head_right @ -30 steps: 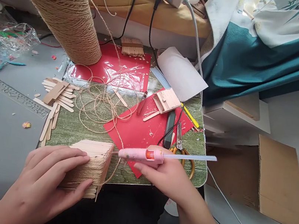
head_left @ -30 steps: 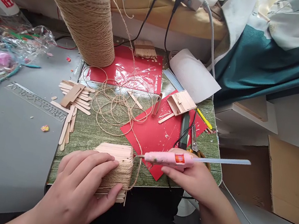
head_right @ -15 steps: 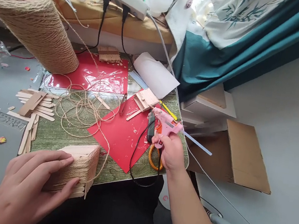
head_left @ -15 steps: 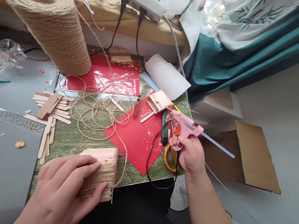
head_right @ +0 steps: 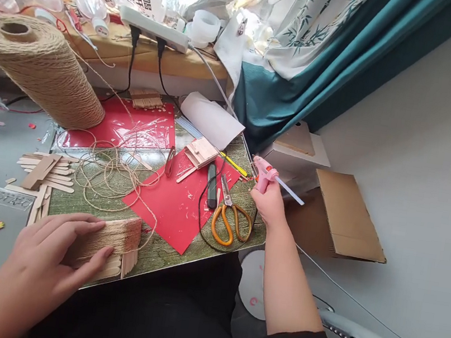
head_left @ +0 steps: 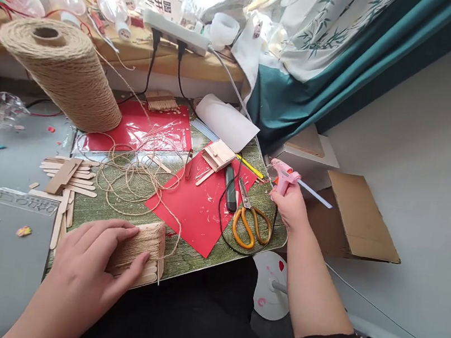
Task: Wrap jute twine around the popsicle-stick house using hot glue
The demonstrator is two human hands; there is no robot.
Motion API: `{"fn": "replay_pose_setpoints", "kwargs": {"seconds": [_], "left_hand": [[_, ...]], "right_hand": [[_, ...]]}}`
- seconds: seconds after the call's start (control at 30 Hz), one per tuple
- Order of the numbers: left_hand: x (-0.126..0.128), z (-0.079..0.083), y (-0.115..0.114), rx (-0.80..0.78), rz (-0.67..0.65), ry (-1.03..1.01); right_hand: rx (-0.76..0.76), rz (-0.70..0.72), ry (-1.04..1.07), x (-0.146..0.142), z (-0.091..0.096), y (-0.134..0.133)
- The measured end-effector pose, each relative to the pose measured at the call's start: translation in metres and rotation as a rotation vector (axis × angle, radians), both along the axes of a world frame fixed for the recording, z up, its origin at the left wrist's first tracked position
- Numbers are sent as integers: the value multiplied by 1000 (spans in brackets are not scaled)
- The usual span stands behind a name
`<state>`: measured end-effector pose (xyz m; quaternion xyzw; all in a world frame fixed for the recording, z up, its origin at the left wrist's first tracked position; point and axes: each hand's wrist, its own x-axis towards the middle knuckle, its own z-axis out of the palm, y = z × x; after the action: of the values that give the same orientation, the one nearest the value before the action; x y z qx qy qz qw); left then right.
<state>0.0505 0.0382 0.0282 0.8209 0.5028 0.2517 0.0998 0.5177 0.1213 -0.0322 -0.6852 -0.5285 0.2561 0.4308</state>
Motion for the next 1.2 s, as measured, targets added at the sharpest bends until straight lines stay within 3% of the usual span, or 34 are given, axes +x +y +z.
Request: {"fn": "replay_pose_setpoints", "kwargs": {"seconds": [0.1,0.47,0.63,0.83,1.07,1.2], "left_hand": [[0,0,4,-10,-4,2],[7,10,4,-69,30,49],[8,12,2,-84,49,70],[6,11,3,-99,32,77],[7,12,0,-100,34,70],[6,9,1,-78,31,58]], "right_hand": [[-5,-39,-161,5,-9,6],[80,-13,-246,7,-25,6],[79,-95,-329,14,-41,3],[76,-146,-308,18,-49,-5],[165,-151,-124,18,-63,-23],[143,-178,-106,13,-61,-20]]}}
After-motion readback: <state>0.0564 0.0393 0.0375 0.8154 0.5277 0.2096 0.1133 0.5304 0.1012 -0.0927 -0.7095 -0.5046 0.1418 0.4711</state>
